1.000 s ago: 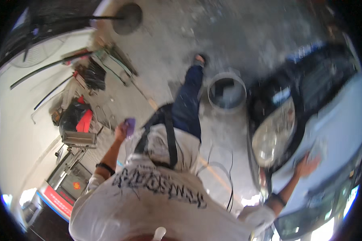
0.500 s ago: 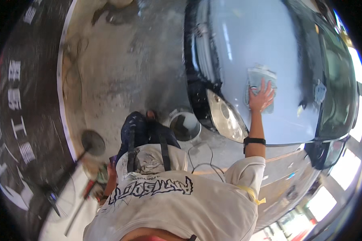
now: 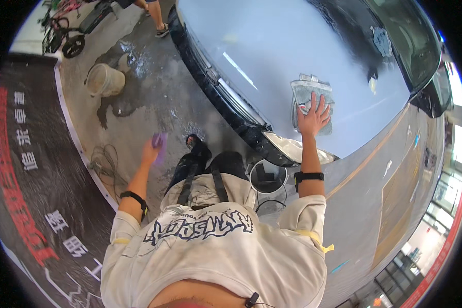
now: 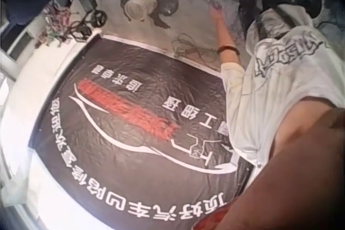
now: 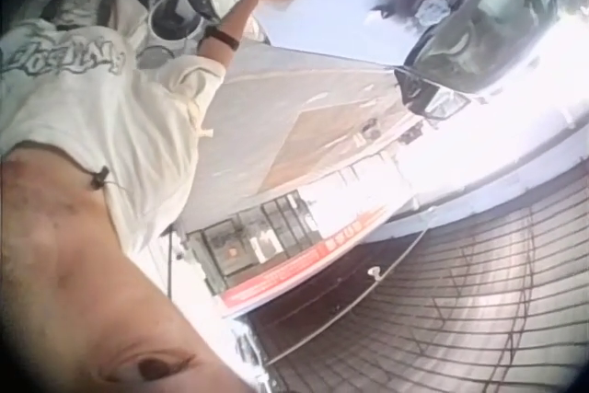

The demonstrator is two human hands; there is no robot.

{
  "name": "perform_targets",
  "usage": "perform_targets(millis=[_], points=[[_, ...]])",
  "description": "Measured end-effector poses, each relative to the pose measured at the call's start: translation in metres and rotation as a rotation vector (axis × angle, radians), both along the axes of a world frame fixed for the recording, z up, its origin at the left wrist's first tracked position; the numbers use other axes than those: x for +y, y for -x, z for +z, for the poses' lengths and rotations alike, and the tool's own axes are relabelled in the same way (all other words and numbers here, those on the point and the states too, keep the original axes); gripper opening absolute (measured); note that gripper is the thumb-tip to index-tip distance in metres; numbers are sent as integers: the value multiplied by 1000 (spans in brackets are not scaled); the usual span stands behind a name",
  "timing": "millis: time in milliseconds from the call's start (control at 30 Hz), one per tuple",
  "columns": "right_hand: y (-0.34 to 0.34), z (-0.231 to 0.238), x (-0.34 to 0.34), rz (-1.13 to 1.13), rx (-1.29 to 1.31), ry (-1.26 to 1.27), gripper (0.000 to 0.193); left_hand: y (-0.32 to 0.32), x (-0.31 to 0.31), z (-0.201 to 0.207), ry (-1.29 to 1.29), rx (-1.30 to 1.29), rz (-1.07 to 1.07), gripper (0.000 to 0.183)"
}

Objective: Sanding and cleaning a car hood using a sanding block and water.

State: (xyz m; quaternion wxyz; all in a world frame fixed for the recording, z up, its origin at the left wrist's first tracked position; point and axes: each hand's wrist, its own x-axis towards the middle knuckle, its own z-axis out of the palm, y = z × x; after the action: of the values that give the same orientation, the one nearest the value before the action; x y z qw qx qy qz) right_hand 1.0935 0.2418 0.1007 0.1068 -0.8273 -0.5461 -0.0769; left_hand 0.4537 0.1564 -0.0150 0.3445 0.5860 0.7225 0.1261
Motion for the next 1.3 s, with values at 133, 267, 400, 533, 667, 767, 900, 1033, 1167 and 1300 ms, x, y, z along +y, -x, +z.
perform_targets(millis=[133,267,400,533,667,767,900,1033,1167,1300], points=[[11,1,10,-60,37,31,89,-51,139,74,-123,-44,-89,42],[-7,5,78,-99,-14,11,85,-78,192,80,-39,-109,-178,38],[-95,16,190,-62,-83,-89,74,-54,149,46,309,45,-219,36],[-174,22,279,-81,-107,-104,68,0,81,33,360,81,-143,43],[-191,18,311,-117,-84,-77,70,66,47,7,281,182,-139,46],[-181,23,301,-145,-101,-60,73,62,89,1,266,44,-92,44],[-97,7,274,-342,-149,45,75,36,186,7,192,-110,-142,40],[71,-1,250,-171,-131,-17,77,58,236,-10,108,23,-410,45],[179,-1,215,-157,-75,-10,83,81,280,-14,163,-60,-499,50],[172,11,219,-120,-57,71,84,134,270,-23,74,-78,-316,49]])
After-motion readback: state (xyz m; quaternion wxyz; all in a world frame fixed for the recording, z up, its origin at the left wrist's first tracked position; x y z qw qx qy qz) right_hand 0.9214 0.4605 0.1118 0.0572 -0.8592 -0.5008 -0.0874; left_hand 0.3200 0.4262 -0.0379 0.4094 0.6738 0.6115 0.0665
